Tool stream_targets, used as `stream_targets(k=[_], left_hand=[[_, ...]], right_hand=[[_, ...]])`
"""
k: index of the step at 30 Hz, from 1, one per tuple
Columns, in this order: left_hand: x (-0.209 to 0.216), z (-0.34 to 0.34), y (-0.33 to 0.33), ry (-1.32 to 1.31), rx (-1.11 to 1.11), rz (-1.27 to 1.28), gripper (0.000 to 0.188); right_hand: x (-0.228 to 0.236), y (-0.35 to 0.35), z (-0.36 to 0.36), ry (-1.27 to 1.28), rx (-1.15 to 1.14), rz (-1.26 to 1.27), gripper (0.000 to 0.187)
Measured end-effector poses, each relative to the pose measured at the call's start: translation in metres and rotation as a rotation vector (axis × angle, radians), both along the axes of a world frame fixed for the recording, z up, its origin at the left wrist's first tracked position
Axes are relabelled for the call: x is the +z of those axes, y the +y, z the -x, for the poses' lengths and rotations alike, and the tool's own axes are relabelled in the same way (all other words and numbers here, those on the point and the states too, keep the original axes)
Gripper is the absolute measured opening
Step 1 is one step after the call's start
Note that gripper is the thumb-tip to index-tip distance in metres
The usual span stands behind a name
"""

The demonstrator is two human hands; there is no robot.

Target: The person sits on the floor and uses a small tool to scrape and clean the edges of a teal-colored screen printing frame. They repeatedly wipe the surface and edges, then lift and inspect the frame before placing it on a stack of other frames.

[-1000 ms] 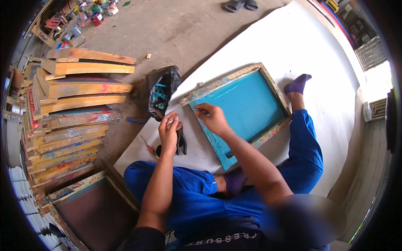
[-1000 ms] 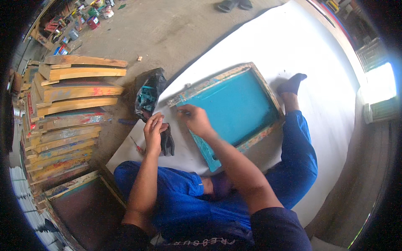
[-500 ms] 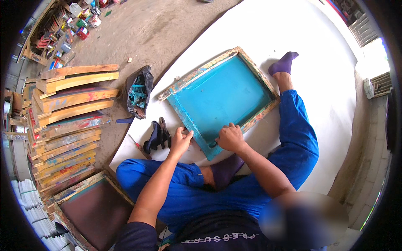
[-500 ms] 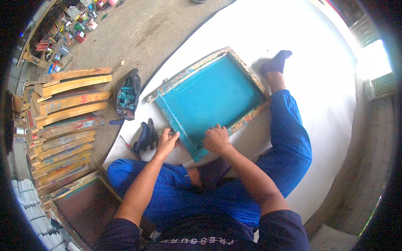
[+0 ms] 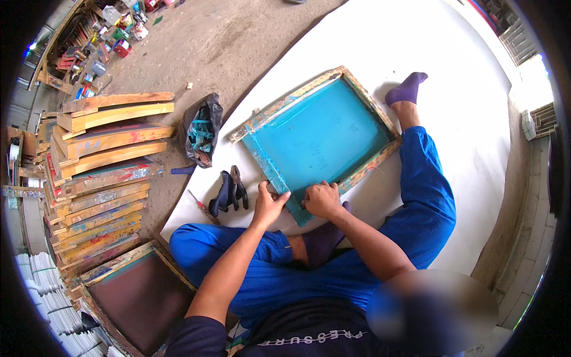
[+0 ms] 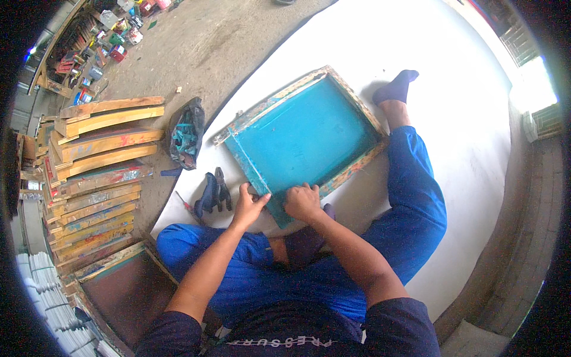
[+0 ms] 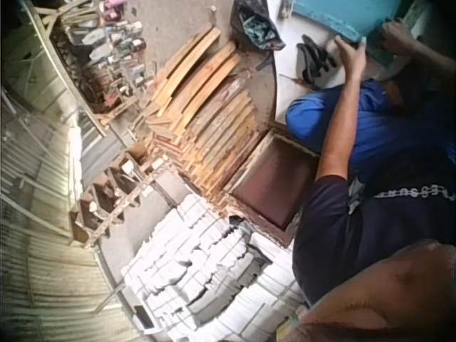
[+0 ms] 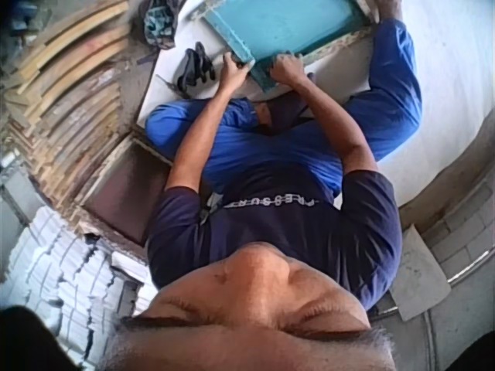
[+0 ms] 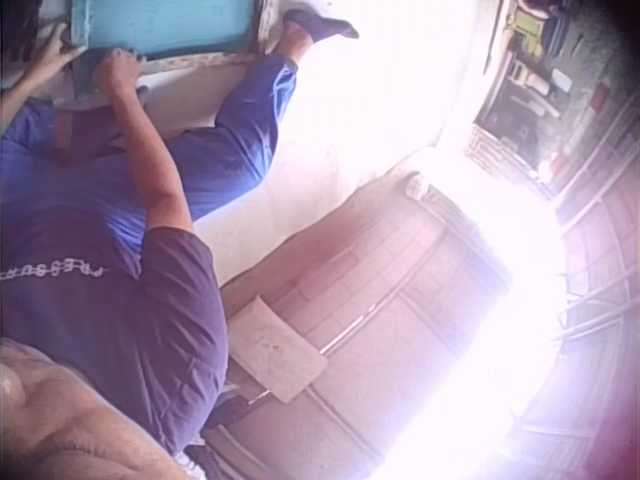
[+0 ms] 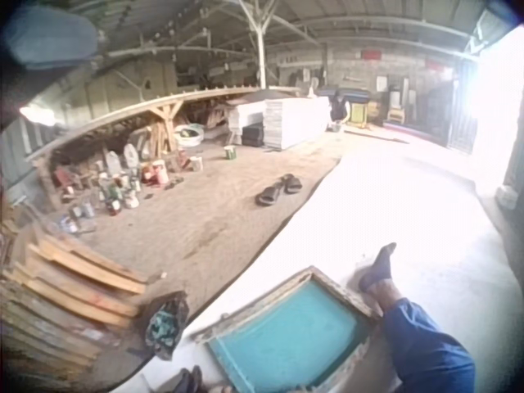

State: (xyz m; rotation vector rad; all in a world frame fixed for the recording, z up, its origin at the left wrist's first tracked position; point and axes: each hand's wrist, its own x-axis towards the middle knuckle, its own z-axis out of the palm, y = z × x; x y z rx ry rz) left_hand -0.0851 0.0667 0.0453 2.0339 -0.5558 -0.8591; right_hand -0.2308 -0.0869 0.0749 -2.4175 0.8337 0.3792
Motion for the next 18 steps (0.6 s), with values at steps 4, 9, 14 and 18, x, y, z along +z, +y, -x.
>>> stream_targets(k=[4,9,14,18], left_hand=[[-0.001,0.000,0.002,0.018,-0.039,0.028,0.076],[-0.008,-0.003,0.005,0.020,-0.065,0.006,0.076],[-0.017,-0.005,0.005,0.141,-0.037,0.038,0.076],[-0.016,-0.006,0.007,0.146,-0.031,0.036,0.075]], right_hand=[[-0.004,0.002,-0.002,-0.019,-0.047,-0.038,0.020],[-0.008,0.006,-0.004,-0.045,-0.114,0.028,0.018],[0.001,-0.009,-0.004,-0.164,-0.276,0.067,0.022],[0.023,-0.075,-0.009,-0.409,-0.433,-0.076,0.027]])
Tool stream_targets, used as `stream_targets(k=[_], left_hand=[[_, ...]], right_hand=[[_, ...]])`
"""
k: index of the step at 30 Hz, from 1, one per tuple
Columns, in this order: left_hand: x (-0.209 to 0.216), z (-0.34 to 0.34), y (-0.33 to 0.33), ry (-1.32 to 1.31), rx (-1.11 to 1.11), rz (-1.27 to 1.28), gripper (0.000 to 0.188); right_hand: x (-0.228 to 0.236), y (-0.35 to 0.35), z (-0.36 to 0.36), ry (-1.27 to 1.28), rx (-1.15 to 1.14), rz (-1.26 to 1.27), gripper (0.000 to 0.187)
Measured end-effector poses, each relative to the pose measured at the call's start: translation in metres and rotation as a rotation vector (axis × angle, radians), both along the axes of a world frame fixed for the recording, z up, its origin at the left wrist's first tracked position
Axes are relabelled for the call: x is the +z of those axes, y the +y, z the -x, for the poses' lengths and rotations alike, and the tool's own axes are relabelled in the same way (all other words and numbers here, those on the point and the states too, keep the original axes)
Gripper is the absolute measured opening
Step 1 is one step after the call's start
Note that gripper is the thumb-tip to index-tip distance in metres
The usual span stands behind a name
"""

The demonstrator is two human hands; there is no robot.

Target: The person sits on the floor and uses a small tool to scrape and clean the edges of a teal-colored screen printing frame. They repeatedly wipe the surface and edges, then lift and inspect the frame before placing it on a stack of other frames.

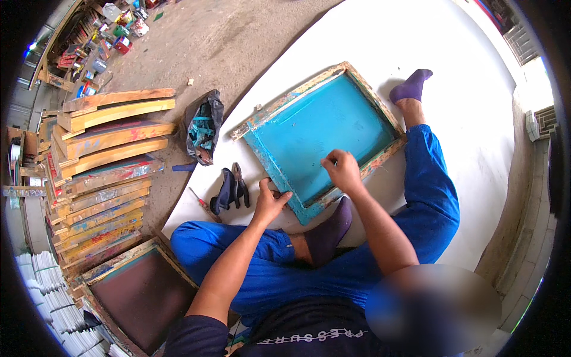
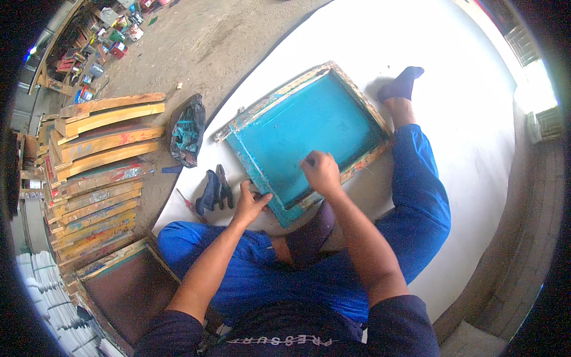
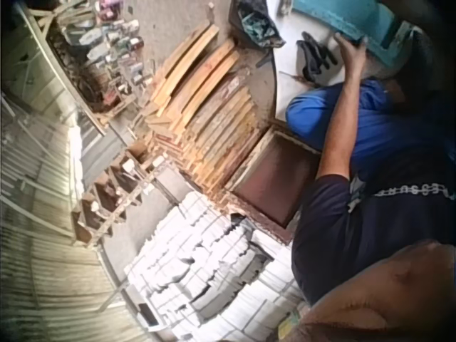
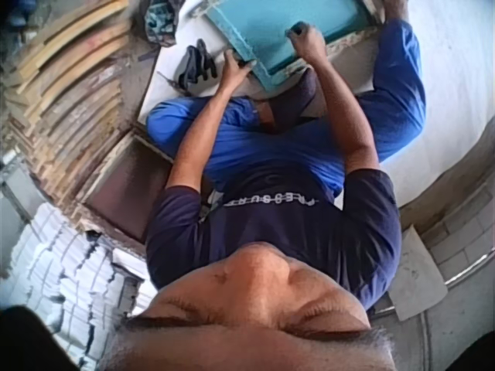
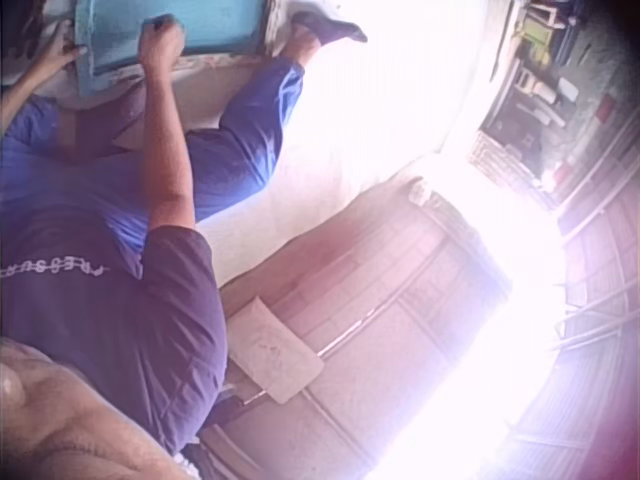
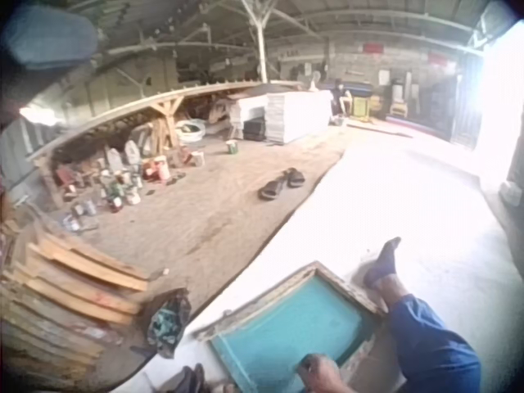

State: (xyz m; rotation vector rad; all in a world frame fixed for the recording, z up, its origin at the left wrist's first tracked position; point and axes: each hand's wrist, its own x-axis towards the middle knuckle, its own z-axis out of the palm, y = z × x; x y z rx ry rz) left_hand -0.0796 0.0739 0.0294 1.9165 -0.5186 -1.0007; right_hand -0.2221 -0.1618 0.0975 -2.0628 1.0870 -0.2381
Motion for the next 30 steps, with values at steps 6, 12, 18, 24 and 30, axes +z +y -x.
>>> stream_targets(k=[6,12,18,24,30], left_hand=[[0.006,0.001,0.000,-0.025,0.028,0.023,0.075],[0.045,0.004,-0.002,-0.555,-0.055,-0.094,0.056],[0.096,0.008,-0.040,-0.996,-0.487,0.024,0.016],[0.092,0.016,-0.087,-0.864,-1.050,-0.334,0.013],[0.085,0.030,-0.101,-0.969,-1.222,-0.475,0.018]], right_hand=[[0.011,-0.010,0.011,0.037,0.185,-0.211,0.022],[0.001,0.016,0.011,-0.055,0.235,-0.253,0.017],[-0.010,-0.001,0.013,-0.095,0.142,-0.234,0.019],[-0.039,-0.002,0.021,-0.076,0.140,-0.188,0.017],[-0.048,-0.006,0.022,-0.110,0.142,-0.207,0.018]])
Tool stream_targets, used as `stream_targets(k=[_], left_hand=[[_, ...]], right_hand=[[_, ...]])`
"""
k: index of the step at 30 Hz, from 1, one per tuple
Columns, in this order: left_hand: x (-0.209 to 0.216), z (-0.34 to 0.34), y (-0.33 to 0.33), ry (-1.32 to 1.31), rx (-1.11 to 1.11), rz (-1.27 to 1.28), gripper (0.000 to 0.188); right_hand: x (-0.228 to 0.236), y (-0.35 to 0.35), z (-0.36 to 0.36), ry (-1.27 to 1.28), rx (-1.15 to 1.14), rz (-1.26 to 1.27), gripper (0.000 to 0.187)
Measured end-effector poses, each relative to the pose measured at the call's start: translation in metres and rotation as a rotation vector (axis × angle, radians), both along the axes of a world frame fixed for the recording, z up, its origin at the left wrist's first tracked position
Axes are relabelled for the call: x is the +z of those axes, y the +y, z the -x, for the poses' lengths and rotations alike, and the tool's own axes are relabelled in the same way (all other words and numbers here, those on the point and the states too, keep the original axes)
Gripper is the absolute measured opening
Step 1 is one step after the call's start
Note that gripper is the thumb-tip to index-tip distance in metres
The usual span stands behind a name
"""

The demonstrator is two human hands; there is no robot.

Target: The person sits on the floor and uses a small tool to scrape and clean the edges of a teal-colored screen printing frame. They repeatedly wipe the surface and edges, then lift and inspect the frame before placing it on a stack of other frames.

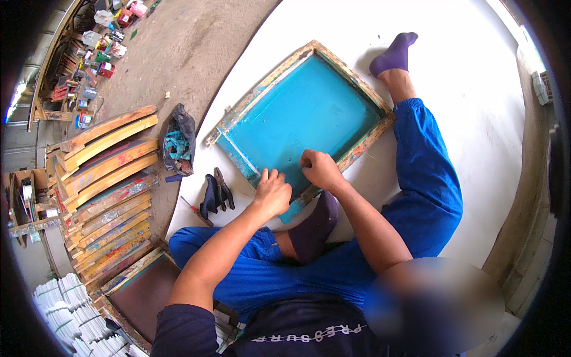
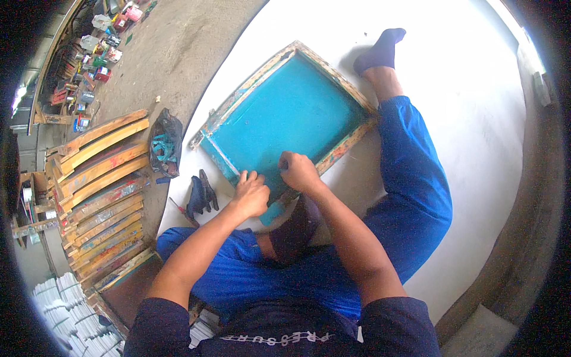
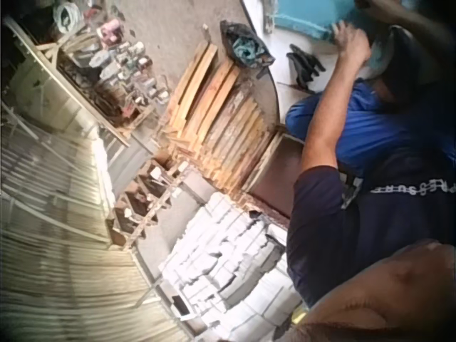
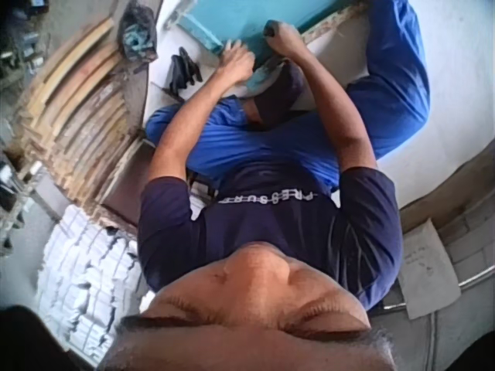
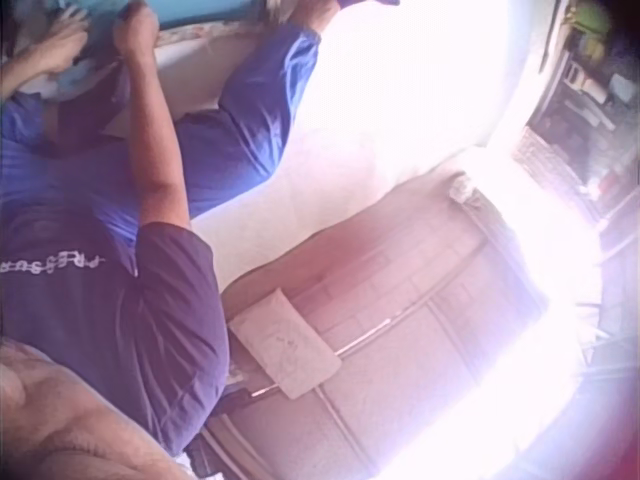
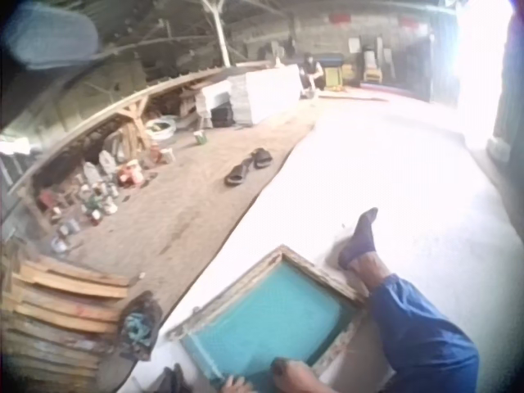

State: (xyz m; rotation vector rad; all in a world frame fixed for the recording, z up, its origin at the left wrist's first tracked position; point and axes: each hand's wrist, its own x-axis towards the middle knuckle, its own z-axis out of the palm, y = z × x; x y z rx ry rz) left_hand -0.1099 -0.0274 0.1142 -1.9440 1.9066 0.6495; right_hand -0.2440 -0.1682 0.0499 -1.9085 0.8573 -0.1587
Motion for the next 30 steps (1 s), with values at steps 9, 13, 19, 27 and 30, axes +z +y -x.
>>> stream_targets(k=[9,13,19,27,30], left_hand=[[-0.009,-0.012,-0.011,0.107,0.169,-0.259,0.022],[-0.009,-0.026,-0.019,0.340,0.468,-0.327,0.022],[0.007,-0.042,0.004,0.333,0.488,0.222,0.012],[0.017,-0.033,0.056,0.316,0.268,0.521,0.012],[0.012,-0.030,0.072,0.323,0.278,0.648,0.016]], right_hand=[[0.002,-0.001,-0.004,0.041,0.003,-0.071,0.022],[-0.001,0.001,-0.005,0.069,0.002,-0.006,0.018],[0.002,0.002,-0.003,0.105,0.099,0.019,0.021],[0.029,0.025,-0.006,0.097,0.294,-0.024,0.020],[0.038,0.047,-0.005,0.110,0.316,0.072,0.020]])
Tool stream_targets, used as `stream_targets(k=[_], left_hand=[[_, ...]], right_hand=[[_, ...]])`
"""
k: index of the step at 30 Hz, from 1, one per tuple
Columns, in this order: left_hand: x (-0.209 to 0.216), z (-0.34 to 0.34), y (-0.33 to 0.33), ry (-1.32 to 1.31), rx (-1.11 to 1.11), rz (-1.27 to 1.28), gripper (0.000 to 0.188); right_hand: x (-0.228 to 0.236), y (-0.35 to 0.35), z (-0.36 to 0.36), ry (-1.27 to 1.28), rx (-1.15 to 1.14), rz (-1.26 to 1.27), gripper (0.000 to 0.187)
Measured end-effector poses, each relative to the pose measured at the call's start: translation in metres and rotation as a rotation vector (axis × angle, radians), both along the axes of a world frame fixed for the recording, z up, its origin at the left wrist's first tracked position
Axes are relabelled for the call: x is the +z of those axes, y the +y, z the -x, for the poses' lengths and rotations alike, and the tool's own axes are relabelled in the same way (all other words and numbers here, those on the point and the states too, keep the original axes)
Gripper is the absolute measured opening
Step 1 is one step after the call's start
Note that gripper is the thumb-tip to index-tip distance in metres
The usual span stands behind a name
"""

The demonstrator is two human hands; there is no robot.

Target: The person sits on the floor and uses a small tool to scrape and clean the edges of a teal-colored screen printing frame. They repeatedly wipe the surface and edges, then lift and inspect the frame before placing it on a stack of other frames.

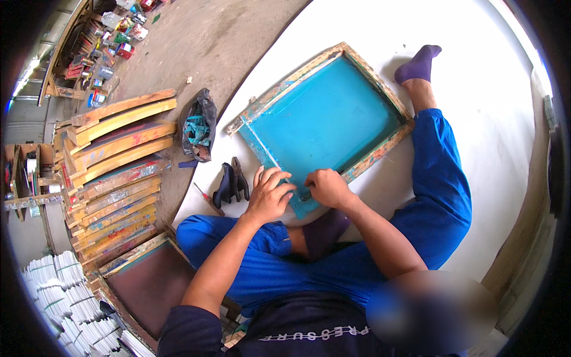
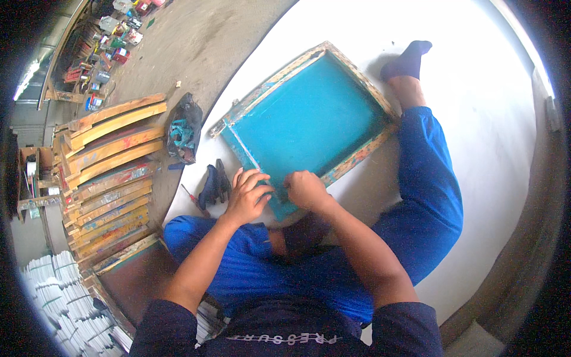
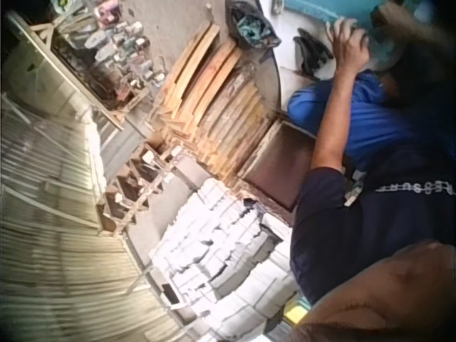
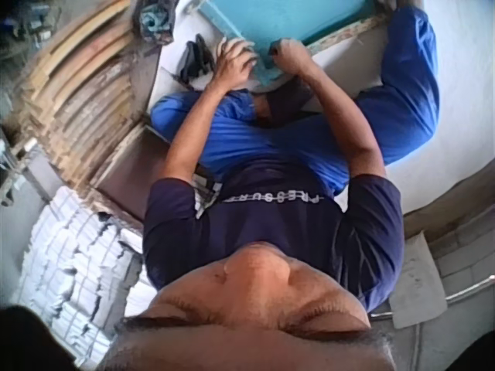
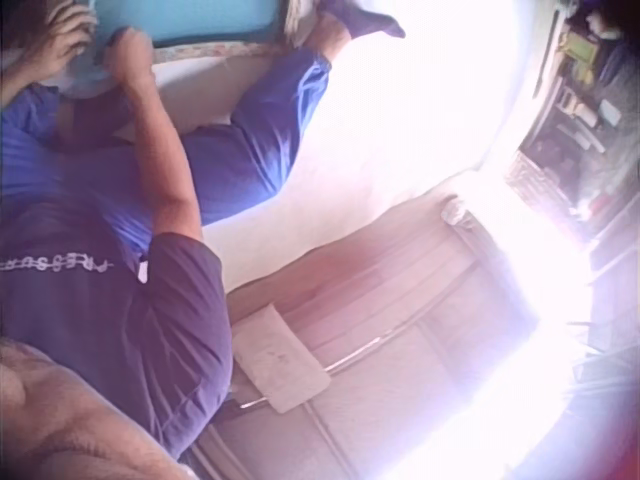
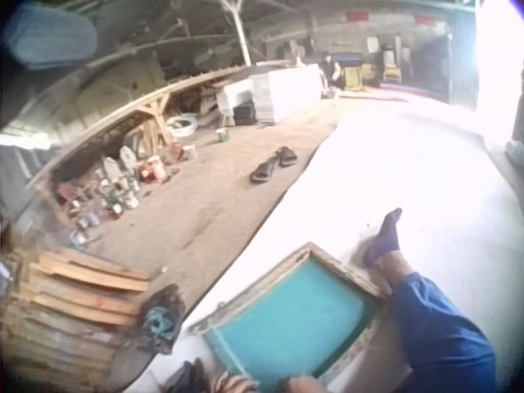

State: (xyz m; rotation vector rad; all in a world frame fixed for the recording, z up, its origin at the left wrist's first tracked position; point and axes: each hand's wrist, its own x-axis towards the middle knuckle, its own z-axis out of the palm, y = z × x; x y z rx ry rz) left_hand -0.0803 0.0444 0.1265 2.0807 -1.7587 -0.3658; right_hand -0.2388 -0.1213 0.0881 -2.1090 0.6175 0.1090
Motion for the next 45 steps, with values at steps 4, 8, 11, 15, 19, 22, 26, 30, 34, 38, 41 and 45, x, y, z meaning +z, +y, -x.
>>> stream_targets(k=[4,8,11,15,19,22,26,30,34,38,41,45], left_hand=[[-0.009,0.003,0.017,0.191,0.245,0.126,0.018],[-0.017,0.005,0.024,0.799,0.576,0.128,0.022],[-0.012,-0.017,0.030,1.134,0.741,0.157,0.021],[-0.004,-0.067,0.036,1.170,0.834,0.333,0.014],[-0.006,-0.114,0.045,1.269,0.993,0.553,0.019],[-0.016,-0.135,0.050,1.518,1.136,0.775,0.033],[-0.030,-0.134,0.046,1.685,1.235,0.841,0.031],[-0.033,-0.131,0.040,1.650,1.158,0.813,0.023],[-0.030,-0.131,0.033,1.568,1.178,0.819,0.024],[-0.034,-0.122,0.028,1.519,1.180,0.758,0.021],[-0.041,-0.109,0.034,1.405,1.038,0.540,0.022],[-0.041,-0.089,0.029,1.242,0.885,0.267,0.027]], right_hand=[[0.011,0.029,-0.002,-0.056,-0.107,-0.004,0.016],[0.016,0.048,-0.033,-0.204,-0.330,-0.252,0.017],[0.016,0.065,-0.079,-0.296,-0.464,-0.436,0.009],[0.016,0.085,-0.145,-0.364,-0.497,-0.402,0.015],[0.020,0.090,-0.214,-0.362,-0.421,-0.235,0.010],[0.021,0.090,-0.272,-0.371,-0.496,-0.299,0.012],[0.018,0.085,-0.325,-0.349,-0.357,0.002,0.023],[0.017,0.086,-0.345,-0.367,-0.177,0.056,0.033],[0.028,0.081,-0.336,-0.391,-0.198,0.049,0.033],[0.042,0.062,-0.309,-0.322,-0.170,0.019,0.022],[0.038,0.045,-0.261,-0.438,-0.193,0.068,0.022],[0.041,0.024,-0.150,-0.089,-0.169,0.243,0.024]])
